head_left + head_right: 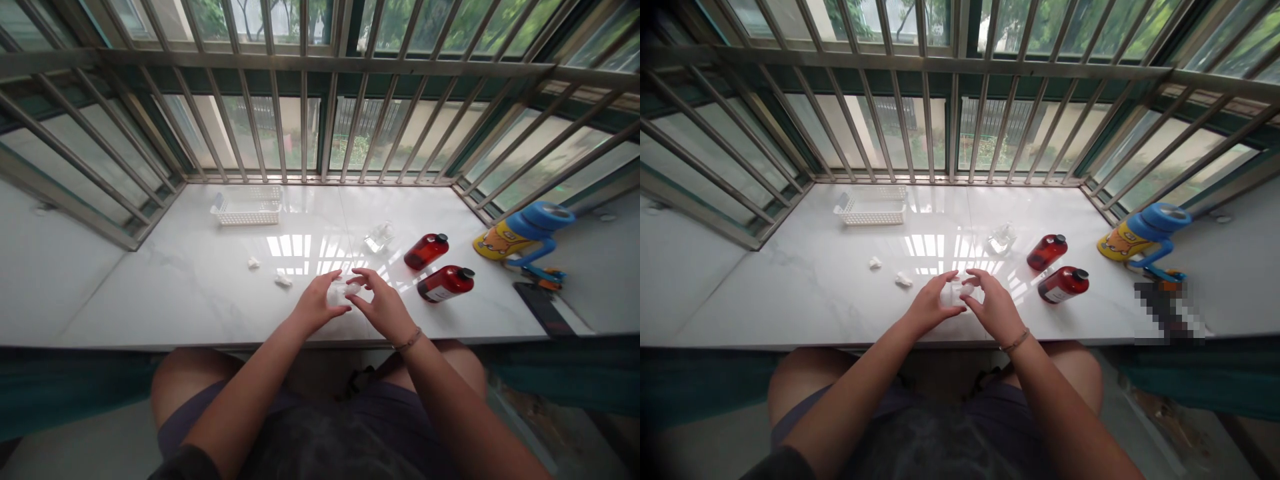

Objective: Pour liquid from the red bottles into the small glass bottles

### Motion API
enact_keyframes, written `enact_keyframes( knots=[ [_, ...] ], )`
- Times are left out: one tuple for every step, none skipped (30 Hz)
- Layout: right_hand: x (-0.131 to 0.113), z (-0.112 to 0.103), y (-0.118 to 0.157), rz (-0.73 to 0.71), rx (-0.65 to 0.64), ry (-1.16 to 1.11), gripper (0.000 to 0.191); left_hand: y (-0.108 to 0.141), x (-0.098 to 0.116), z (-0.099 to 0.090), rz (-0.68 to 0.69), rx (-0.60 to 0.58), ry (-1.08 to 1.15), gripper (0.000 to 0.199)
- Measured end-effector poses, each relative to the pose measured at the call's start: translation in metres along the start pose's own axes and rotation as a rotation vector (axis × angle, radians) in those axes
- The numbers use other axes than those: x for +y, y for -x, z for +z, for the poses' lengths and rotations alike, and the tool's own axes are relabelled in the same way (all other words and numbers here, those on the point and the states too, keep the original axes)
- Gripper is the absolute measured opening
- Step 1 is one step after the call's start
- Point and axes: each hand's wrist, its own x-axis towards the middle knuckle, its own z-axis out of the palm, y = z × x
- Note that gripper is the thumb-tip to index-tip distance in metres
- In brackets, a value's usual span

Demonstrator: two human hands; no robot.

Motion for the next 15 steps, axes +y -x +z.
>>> enact_keyframes(
  knots=[
    [-0.005, 0.000, 0.007, 0.002, 0.032, -0.019, 0.049, 0.010, 0.008, -0.003, 0.007, 0.028, 0.011, 0.092],
    [-0.011, 0.001, 0.015, 0.012, 0.062, -0.045, 0.049, 0.021, 0.016, -0.005, 0.011, 0.066, 0.011, 0.091],
    [-0.017, 0.002, 0.023, 0.029, 0.093, -0.076, 0.049, 0.032, 0.025, -0.008, 0.011, 0.100, 0.002, 0.090],
    [-0.023, 0.003, 0.032, 0.050, 0.119, -0.105, 0.050, 0.043, 0.035, -0.012, 0.008, 0.133, -0.011, 0.089],
    [-0.029, 0.004, 0.040, 0.070, 0.140, -0.130, 0.051, 0.054, 0.044, -0.015, 0.011, 0.160, -0.032, 0.088],
    [-0.035, 0.006, 0.047, 0.083, 0.151, -0.147, 0.054, 0.063, 0.053, -0.019, 0.022, 0.175, -0.059, 0.088],
    [-0.040, 0.007, 0.055, 0.088, 0.154, -0.163, 0.057, 0.072, 0.060, -0.023, 0.039, 0.175, -0.094, 0.086],
    [-0.045, 0.007, 0.061, 0.084, 0.148, -0.182, 0.060, 0.079, 0.067, -0.026, 0.057, 0.170, -0.135, 0.085],
    [-0.049, 0.008, 0.066, 0.073, 0.137, -0.210, 0.062, 0.085, 0.073, -0.030, 0.074, 0.164, -0.179, 0.083],
    [-0.053, 0.008, 0.071, 0.058, 0.124, -0.244, 0.064, 0.089, 0.078, -0.034, 0.088, 0.162, -0.225, 0.082],
    [-0.056, 0.007, 0.074, 0.046, 0.107, -0.281, 0.064, 0.093, 0.082, -0.037, 0.100, 0.169, -0.269, 0.080],
    [-0.059, 0.007, 0.077, 0.037, 0.087, -0.316, 0.061, 0.096, 0.085, -0.040, 0.114, 0.180, -0.310, 0.078],
    [-0.061, 0.006, 0.079, 0.032, 0.067, -0.343, 0.057, 0.098, 0.087, -0.042, 0.126, 0.192, -0.347, 0.076],
    [-0.062, 0.006, 0.080, 0.031, 0.045, -0.358, 0.054, 0.100, 0.089, -0.044, 0.136, 0.201, -0.379, 0.075],
    [-0.063, 0.007, 0.080, 0.032, 0.029, -0.363, 0.052, 0.102, 0.091, -0.045, 0.143, 0.205, -0.405, 0.073]
  ],
)
